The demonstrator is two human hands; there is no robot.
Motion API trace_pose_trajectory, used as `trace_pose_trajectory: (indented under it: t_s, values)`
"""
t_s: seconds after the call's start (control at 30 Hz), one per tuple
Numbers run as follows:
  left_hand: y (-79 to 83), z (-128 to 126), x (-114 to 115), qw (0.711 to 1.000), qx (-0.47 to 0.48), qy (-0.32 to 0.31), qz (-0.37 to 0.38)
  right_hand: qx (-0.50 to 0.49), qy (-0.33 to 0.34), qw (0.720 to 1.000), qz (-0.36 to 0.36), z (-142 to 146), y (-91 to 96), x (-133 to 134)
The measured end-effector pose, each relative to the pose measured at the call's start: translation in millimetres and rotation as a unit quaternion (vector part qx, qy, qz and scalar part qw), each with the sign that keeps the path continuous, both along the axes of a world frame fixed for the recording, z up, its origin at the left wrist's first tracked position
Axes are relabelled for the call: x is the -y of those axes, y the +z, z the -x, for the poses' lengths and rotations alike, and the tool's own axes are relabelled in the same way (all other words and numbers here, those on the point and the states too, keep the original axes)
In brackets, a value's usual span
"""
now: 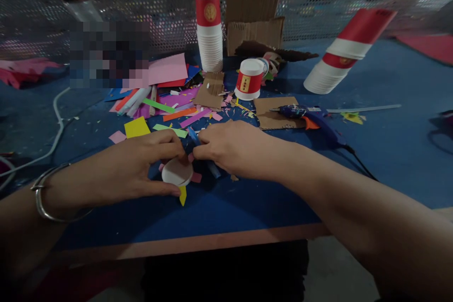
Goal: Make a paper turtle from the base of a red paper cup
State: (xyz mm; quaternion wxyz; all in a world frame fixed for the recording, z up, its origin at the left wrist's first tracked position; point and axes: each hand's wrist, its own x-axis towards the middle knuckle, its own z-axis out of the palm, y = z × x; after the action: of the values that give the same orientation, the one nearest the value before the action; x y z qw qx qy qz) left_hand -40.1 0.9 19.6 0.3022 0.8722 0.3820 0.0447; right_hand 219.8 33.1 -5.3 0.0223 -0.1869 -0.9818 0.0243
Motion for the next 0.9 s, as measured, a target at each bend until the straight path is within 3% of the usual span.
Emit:
trace_pose_trajectory:
  t_s: [0.27, 0.43, 0.6, 0.73, 0.83, 0.9]
  values:
    - [4.9, 0.5, 1.9, 0.999, 0.0, 0.03, 0.025, 0.022, 0.032, 0.998, -0.055, 5.2, 14.6, 11.7]
    - [2.3, 3.5, 0.1, 1.0, -0.001, 0.018, 0.02, 0.037, 0.034, 0.995, -0.084, 11.0, 14.4, 17.2]
    - [1.2, 1.3, -2.2, 0.999, 0.016, 0.041, 0.021, -0.059, 0.02, 0.993, -0.1, 6.7, 15.0, 11.7]
    - [1.3, -1.5, -2.2, 0.995, 0.019, 0.078, 0.057, -0.206, -0.079, 0.974, -0.048, -4.1, 17.9, 11.5]
    - [-1.5, -0.4, -3.9, 0.995, 0.021, 0.075, 0.068, -0.3, -0.177, 0.937, -0.011, -7.0, 19.5, 16.6]
    - [-4.1, 1.4, -5.8, 0.995, 0.031, 0.069, 0.063, -0.347, -0.206, 0.915, 0.023, -5.4, 20.6, 20.3]
